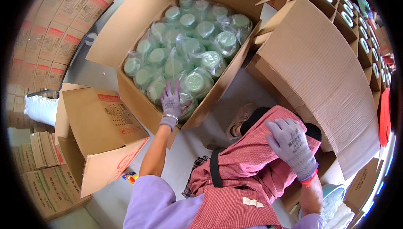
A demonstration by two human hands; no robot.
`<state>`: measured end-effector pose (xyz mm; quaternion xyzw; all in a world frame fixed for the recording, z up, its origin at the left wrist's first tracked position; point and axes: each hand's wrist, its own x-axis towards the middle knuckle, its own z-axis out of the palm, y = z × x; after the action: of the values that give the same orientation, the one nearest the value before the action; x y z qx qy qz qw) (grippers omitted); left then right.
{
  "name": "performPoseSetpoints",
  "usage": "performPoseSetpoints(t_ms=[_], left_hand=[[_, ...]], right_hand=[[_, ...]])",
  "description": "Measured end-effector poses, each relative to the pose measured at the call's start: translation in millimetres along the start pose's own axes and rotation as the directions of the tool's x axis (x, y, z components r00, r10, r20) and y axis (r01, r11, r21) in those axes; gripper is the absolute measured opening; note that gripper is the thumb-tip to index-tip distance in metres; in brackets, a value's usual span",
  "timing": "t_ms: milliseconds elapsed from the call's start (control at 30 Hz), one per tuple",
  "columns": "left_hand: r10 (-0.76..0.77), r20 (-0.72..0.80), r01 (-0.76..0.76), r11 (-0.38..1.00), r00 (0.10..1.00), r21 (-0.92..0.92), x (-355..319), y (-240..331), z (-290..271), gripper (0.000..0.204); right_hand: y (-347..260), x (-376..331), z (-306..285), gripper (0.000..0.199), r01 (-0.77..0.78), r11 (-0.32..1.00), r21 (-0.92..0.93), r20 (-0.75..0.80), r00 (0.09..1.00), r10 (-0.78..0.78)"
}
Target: The person unpacks green kettles from a cardboard box, removes them from plastic bags, and assembles them by inserting a wooden stick, a black filter, and a white cap. The person then places the assembled kettles into a compartmentalized cardboard box.
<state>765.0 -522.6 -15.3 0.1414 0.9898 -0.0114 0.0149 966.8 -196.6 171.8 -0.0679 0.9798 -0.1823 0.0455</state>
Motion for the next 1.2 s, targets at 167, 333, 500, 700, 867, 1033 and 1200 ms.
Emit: performPoseSetpoints(t_ms=[167, 333, 500, 700, 867, 1033, 1200], left_hand=[[0.189, 0.191, -0.104, 0.918, 0.963, -0.383, 36.6, -19.5, 46.2, 0.078], [-0.027, -0.152, -0.096, 0.664, 0.988, -0.742, 30.2, -5.4, -22.7, 0.032], [0.236, -0.117, -0.176, 0.25, 0.965, -0.952, -27.8, 42.1, -103.2, 0.04], [0.163, 0.232, 0.145, 0.422, 0.959, -0.895, 45.0, -27.2, -53.5, 0.064], [-0.095, 0.405, 0.021, 0.983, 0.91, 0.183, 68.4, -102.9, 24.2, 0.123], [0.026, 0.303, -0.047, 0.997, 0.953, 0.063, 109.0, -65.3, 11.8, 0.101], [-0.235, 0.085, 0.249, 0.88, 0.968, -0.405, 117.9, -109.8, 76.9, 0.04]], right_hand=[[-12.9, 65.6, 50.4, 0.034, 0.177, 0.939, 0.293, -0.071, 0.984, -0.163], [5.9, 78.1, 95.2, 0.05, 0.075, 0.885, 0.459, -0.017, 0.997, -0.076], [-43.9, 109.4, 106.5, 0.082, 0.15, 0.685, 0.713, -0.223, 0.975, 0.018], [25.2, 107.1, 110.2, 0.031, -0.161, 0.987, 0.012, 0.138, 0.978, 0.158], [66.8, 93.4, 114.1, 0.03, -0.311, 0.924, -0.225, 0.189, 0.916, 0.354], [52.4, 104.1, 122.6, 0.033, -0.318, 0.946, -0.058, 0.316, 0.893, 0.32], [43.5, 109.7, 126.8, 0.034, -0.21, 0.975, 0.067, 0.176, 0.965, 0.195]])
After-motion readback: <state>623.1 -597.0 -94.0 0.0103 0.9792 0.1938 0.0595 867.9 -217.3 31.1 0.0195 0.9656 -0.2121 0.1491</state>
